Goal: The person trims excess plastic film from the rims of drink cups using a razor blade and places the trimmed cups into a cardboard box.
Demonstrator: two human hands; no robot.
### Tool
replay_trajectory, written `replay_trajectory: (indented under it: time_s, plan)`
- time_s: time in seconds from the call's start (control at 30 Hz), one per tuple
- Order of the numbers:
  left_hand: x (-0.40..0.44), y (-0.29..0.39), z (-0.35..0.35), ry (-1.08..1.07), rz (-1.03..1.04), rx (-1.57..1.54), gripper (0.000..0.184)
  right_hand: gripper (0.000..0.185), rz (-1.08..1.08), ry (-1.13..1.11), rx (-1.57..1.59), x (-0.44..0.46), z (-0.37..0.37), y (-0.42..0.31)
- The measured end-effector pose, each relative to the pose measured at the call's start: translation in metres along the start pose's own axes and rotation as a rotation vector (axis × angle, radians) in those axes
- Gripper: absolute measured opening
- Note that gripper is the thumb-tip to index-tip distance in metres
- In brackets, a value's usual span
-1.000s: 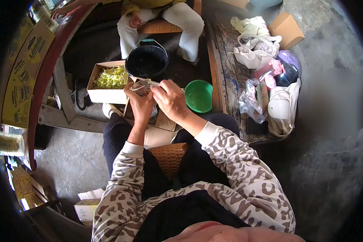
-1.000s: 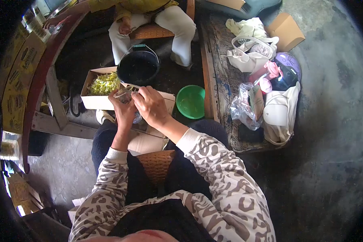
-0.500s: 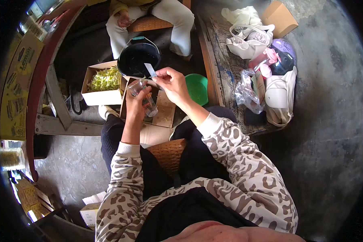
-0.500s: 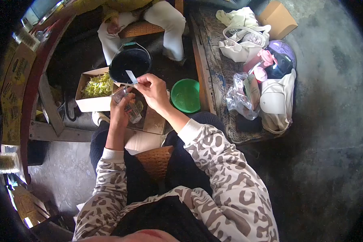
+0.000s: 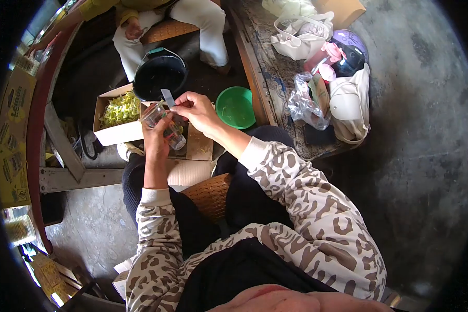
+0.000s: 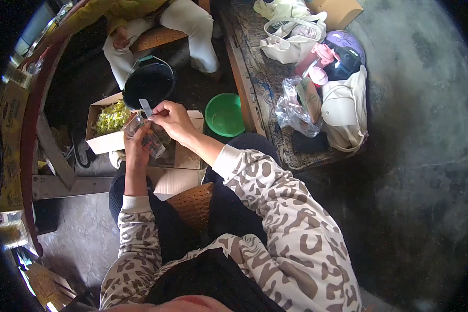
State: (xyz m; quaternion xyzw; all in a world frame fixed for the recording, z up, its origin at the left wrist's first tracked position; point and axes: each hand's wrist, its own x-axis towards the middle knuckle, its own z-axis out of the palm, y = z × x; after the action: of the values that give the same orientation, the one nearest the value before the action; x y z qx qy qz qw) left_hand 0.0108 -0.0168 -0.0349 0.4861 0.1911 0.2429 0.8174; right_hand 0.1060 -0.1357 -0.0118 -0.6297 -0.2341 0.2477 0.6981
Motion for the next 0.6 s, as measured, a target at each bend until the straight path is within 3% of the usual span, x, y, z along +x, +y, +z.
replay_trajectory:
  time_s: [0.6]
  plan:
    - [-0.003,0.01,0.001,-0.039,0.024,0.097,0.054,0.021,0.082,-0.056,0.152,-0.006,0.0,-0.017]
